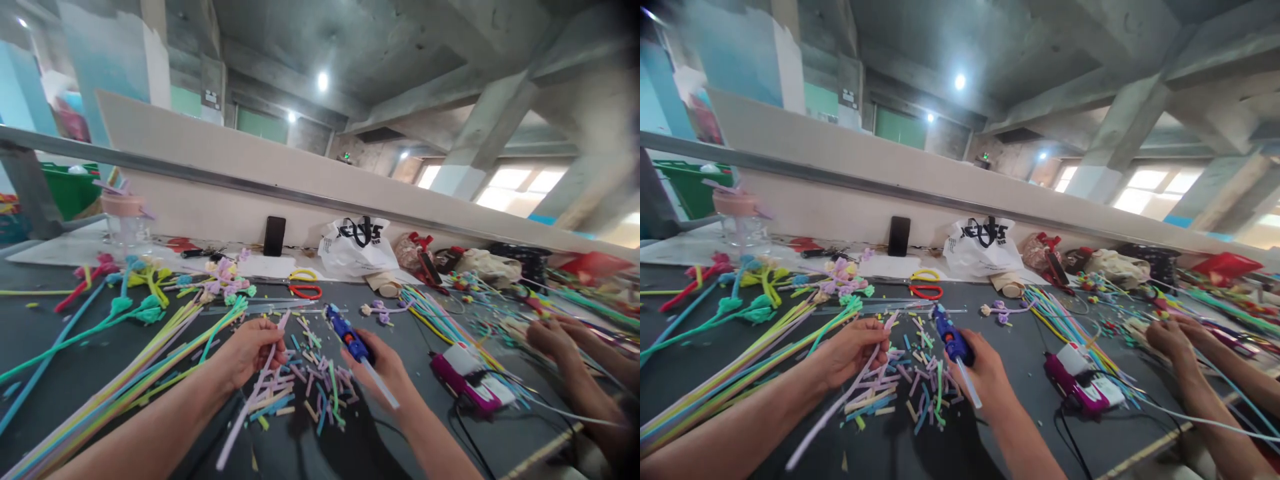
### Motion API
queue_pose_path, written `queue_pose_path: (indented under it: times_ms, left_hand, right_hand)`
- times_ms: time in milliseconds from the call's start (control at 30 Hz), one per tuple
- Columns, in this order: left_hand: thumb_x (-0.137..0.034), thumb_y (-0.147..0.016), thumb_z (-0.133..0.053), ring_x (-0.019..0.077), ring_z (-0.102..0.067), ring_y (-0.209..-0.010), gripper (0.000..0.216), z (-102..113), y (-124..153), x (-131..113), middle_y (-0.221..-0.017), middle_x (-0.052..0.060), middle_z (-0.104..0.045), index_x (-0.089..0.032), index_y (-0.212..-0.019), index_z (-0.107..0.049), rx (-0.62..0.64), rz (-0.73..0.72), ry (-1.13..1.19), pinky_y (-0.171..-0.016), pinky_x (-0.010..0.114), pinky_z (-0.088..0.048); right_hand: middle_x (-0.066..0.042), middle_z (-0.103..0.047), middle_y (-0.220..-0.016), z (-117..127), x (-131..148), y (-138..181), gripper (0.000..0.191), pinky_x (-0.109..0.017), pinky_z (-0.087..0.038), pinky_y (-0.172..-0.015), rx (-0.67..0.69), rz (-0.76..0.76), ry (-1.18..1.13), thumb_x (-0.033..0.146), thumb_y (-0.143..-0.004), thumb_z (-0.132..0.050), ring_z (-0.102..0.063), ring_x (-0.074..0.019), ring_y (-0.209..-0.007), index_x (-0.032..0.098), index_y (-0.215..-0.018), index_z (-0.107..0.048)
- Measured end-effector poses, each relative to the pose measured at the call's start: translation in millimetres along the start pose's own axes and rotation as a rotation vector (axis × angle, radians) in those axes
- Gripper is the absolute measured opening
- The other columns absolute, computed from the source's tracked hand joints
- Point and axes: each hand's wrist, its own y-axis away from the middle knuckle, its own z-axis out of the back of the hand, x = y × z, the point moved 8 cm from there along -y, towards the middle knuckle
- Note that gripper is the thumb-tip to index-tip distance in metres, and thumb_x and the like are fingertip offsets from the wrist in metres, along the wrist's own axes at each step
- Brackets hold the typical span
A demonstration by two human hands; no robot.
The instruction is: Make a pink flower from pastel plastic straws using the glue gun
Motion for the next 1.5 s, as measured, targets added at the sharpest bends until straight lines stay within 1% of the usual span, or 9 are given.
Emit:
queue_pose_path:
  times_ms: [133, 267, 367, 467, 733, 867, 1067, 1367, 1500]
  left_hand:
    - [-0.023, -0.066, -0.064, 0.0105, -0.057, -0.043, 0.019, 2, -2, 0, -0.052, -0.001, -0.059, -0.015, -0.066, -0.046, 0.009, -0.008, 0.021, -0.041, 0.019, -0.041]
    - [-0.019, -0.067, -0.061, 0.0108, -0.057, -0.044, 0.014, 4, -5, 1, -0.052, -0.001, -0.059, -0.015, -0.066, -0.047, 0.021, -0.016, 0.041, -0.042, 0.019, -0.043]
    - [-0.018, -0.067, -0.063, 0.0109, -0.058, -0.045, 0.016, 7, -7, 1, -0.054, -0.001, -0.059, -0.015, -0.068, -0.048, 0.012, -0.014, 0.052, -0.042, 0.019, -0.043]
    - [-0.02, -0.066, -0.065, 0.0115, -0.059, -0.046, 0.019, 7, -7, 2, -0.054, -0.001, -0.06, -0.015, -0.069, -0.047, 0.008, -0.008, 0.053, -0.042, 0.019, -0.044]
    - [-0.018, -0.064, -0.064, 0.0108, -0.059, -0.045, 0.017, 0, -5, 2, -0.053, -0.001, -0.06, -0.014, -0.065, -0.047, 0.012, 0.002, -0.004, -0.045, 0.02, -0.044]
    - [-0.02, -0.064, -0.064, 0.0121, -0.06, -0.046, 0.018, 0, -5, 4, -0.052, -0.001, -0.061, -0.015, -0.067, -0.047, 0.018, 0.003, -0.026, -0.045, 0.02, -0.044]
    - [-0.023, -0.066, -0.064, 0.0124, -0.06, -0.047, 0.018, 1, -5, 5, -0.054, 0.0, -0.062, -0.015, -0.069, -0.047, 0.03, -0.001, -0.063, -0.047, 0.021, -0.045]
    - [-0.023, -0.066, -0.062, 0.0147, -0.062, -0.049, 0.019, 3, -8, 7, -0.056, 0.0, -0.062, -0.016, -0.071, -0.046, 0.024, -0.016, -0.104, -0.045, 0.022, -0.045]
    - [-0.022, -0.066, -0.061, 0.0141, -0.061, -0.048, 0.018, 1, -7, 7, -0.055, 0.0, -0.062, -0.016, -0.07, -0.045, 0.024, -0.008, -0.111, -0.045, 0.021, -0.044]
  right_hand:
    - [-0.003, -0.065, -0.072, -32, 33, 3, 0.022, -0.026, -0.046, -0.057, 0.065, -0.011, -0.183, 0.032, -0.074, -0.056, -0.06, -0.0178, -0.062, 0.017, -0.088, -0.062]
    - [-0.005, -0.066, -0.08, -48, 32, 8, 0.021, -0.027, -0.048, -0.064, 0.029, 0.043, -0.237, 0.032, -0.074, -0.057, -0.061, -0.0197, -0.071, 0.018, -0.09, -0.061]
    - [-0.006, -0.065, -0.086, -47, 18, 12, 0.022, -0.028, -0.048, -0.068, -0.017, 0.042, -0.221, 0.032, -0.074, -0.058, -0.061, -0.021, -0.076, 0.019, -0.093, -0.06]
    - [-0.004, -0.064, -0.078, -48, 11, 13, 0.017, -0.027, -0.047, -0.063, 0.007, 0.021, -0.22, 0.032, -0.075, -0.057, -0.06, -0.0194, -0.069, 0.02, -0.087, -0.059]
    - [-0.002, -0.057, -0.067, -59, 20, 11, 0.015, -0.025, -0.041, -0.055, 0.118, 0.045, -0.195, 0.033, -0.077, -0.054, -0.052, -0.0148, -0.059, 0.018, -0.076, -0.056]
    - [-0.001, -0.055, -0.064, -60, 17, 11, 0.012, -0.024, -0.039, -0.054, 0.124, 0.007, -0.188, 0.029, -0.075, -0.055, -0.049, -0.0136, -0.057, 0.018, -0.072, -0.055]
    - [0.002, -0.049, -0.057, -64, 18, 12, 0.011, -0.021, -0.035, -0.048, 0.12, 0.037, -0.167, 0.023, -0.072, -0.054, -0.044, -0.0108, -0.051, 0.019, -0.063, -0.049]
    - [0.001, -0.052, -0.056, -62, 10, 12, 0.019, -0.021, -0.037, -0.048, 0.068, -0.026, -0.1, 0.033, -0.073, -0.052, -0.046, -0.0113, -0.051, 0.017, -0.064, -0.053]
    - [0.0, -0.055, -0.058, -59, 14, 10, 0.021, -0.022, -0.038, -0.05, 0.055, -0.011, -0.094, 0.035, -0.074, -0.051, -0.048, -0.0118, -0.052, 0.016, -0.065, -0.053]
